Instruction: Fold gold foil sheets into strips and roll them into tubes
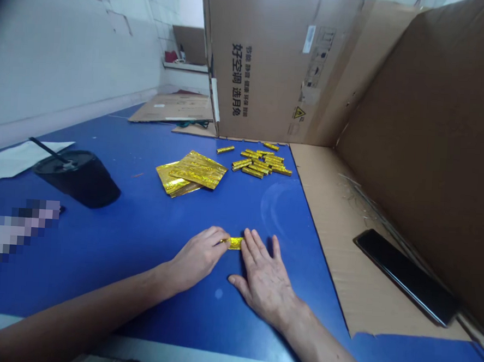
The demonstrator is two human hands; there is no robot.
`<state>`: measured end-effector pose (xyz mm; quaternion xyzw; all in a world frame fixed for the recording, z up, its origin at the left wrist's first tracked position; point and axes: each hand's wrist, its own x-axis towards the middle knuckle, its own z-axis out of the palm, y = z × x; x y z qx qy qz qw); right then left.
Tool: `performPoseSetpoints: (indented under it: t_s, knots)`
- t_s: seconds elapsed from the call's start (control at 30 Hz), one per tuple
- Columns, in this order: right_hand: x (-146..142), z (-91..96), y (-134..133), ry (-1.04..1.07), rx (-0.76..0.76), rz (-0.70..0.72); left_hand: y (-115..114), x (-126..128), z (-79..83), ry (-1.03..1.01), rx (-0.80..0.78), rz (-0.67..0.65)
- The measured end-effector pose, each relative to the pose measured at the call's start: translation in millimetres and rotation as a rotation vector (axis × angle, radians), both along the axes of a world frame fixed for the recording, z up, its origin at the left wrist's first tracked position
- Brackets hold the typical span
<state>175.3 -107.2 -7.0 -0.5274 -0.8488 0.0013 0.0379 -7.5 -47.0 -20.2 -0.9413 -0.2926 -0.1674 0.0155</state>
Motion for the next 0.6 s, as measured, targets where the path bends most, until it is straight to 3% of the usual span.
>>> performPoseSetpoints:
  t_s: [0.17, 0.33, 0.6]
  knots:
    - [-4, 2.8, -1, 0.014, -0.059, 0.065, 7, 0, 7.5, 0.065, -0.026, -0.038]
    - [-6, 2.4, -1, 0.026, -0.044, 0.053, -3, 5, 11.3, 0.161, -0.04, 0.072]
    - [-5, -2.6, -2, 0.013, -0.026, 0.058, -29, 4, -1.5, 0.206, -0.072, 0.162]
